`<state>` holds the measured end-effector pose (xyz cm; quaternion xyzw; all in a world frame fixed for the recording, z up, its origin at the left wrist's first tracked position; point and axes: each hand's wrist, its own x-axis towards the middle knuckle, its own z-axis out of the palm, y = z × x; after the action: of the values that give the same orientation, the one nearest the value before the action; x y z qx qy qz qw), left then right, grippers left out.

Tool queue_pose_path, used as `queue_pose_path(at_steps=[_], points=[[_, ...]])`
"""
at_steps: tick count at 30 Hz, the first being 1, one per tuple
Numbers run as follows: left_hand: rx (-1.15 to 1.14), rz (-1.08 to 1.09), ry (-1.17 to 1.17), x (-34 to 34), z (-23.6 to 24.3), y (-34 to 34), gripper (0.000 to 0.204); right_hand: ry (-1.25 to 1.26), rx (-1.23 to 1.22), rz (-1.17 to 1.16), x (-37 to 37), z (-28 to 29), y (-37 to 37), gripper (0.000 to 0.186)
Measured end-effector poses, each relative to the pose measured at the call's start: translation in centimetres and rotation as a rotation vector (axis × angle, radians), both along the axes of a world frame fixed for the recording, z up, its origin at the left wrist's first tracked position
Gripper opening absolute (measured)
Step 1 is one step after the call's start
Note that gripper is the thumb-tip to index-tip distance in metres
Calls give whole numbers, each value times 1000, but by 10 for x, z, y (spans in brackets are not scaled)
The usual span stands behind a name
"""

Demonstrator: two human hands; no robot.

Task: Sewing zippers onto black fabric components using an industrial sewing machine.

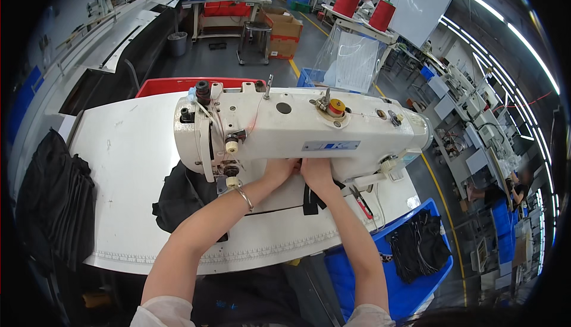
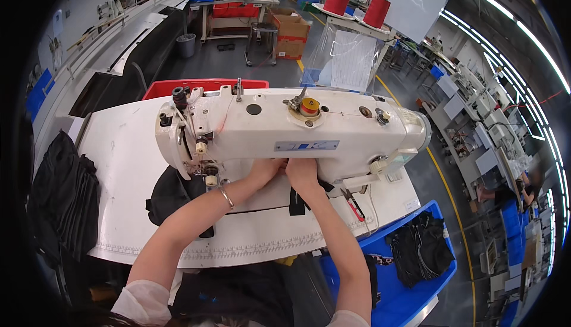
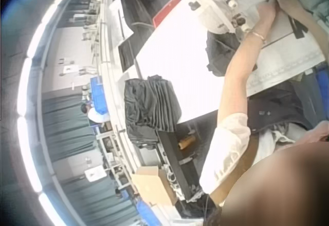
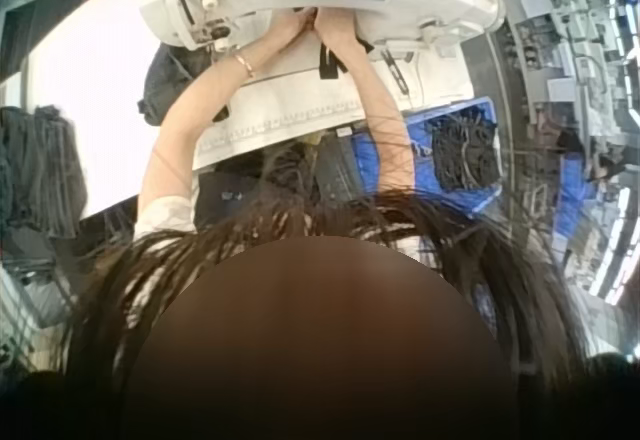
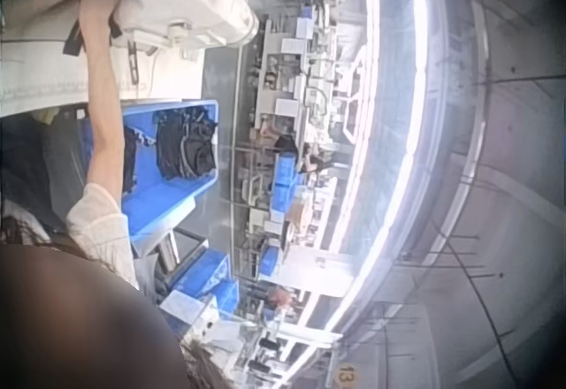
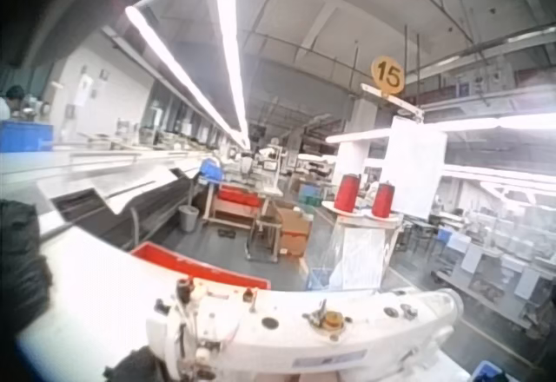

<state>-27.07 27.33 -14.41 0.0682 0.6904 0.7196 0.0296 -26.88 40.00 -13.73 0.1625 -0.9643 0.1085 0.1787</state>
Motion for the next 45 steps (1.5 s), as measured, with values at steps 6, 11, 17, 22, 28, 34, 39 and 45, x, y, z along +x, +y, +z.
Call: queue_pose_path(at_steps=[6,11,17,22,28,34,39,45], points=[[20,-48,-5,-13,-16,0,23,147,-65,47,4,4,0,20],[7,2,15,-15,-19,-1,22,85,-186,43,13,12,-2,21],[-96,-21,84,-17,-18,-2,22,42,-143,28,13,12,0,21],[131,-5,34,-16,-19,0,18,-73,-136,-30,15,12,-6,21],[-79,-18,73,-11,-9,-3,17,25,-190,48,14,-1,-1,16],[-174,17,152,-6,0,-2,19,15,-210,44,21,4,-6,15],[-352,38,259,-8,-3,-6,20,-187,-116,-119,28,27,-15,18],[173,-90,-102,-5,4,-6,24,51,-195,-16,21,11,-5,22]])
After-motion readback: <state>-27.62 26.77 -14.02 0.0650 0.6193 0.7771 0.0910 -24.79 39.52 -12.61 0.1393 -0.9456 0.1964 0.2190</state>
